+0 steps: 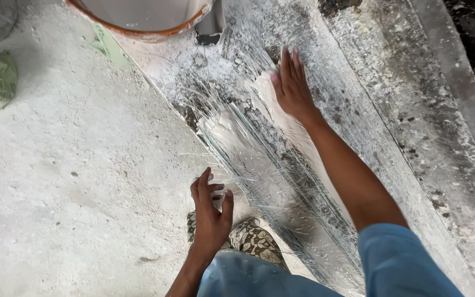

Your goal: The person dips handfuls of white fiberglass strands into a bucket of liquid, then lays and spreads the wet strands along the channels of long gypsum cornice molds on the workbench. They later use a small container to scoop white plaster from a bowl and smooth the material over the molds with their hands.

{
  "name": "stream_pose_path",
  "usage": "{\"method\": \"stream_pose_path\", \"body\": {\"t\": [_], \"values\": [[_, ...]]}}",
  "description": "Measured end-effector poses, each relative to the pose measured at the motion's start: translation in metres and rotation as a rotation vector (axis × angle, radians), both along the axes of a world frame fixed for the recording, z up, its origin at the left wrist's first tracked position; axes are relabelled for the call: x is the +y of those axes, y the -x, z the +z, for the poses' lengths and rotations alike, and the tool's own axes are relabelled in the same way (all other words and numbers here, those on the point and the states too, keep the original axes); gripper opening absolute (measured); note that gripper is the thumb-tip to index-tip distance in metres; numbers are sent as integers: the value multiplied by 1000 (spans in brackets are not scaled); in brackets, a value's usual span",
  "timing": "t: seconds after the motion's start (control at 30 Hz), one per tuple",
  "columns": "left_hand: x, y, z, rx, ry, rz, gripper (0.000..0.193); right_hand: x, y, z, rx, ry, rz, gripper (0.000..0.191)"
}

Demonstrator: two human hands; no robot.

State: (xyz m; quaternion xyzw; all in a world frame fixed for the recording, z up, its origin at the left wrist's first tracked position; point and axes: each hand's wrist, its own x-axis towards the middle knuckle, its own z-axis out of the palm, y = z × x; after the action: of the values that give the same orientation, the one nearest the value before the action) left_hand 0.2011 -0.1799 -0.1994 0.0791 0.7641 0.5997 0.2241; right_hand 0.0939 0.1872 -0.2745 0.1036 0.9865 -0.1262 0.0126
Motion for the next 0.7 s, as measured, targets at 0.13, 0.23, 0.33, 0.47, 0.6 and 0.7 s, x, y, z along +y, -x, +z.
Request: {"method": "stream_pose_path", "body": {"t": [0.13,0.23,0.33,0.47,0.6,0.7], "values": [[6,9,2,-115,11,-16,67,-7,-54,8,-189,-80,95,79],[13,14,4,-75,-57,-30,67,-15,-56,3,-254,-247,195,79],[18,18,5,-7,-79,-50,66,-17,-30,-8,-180,-334,254,79],[18,20,5,52,-47,-51,67,-7,-8,-11,-92,-104,190,75],[16,19,3,-20,-43,-46,66,8,-61,-4,-60,-108,269,71],[14,23,1,-40,-53,-59,67,11,-135,14,-15,-97,327,70]]}}
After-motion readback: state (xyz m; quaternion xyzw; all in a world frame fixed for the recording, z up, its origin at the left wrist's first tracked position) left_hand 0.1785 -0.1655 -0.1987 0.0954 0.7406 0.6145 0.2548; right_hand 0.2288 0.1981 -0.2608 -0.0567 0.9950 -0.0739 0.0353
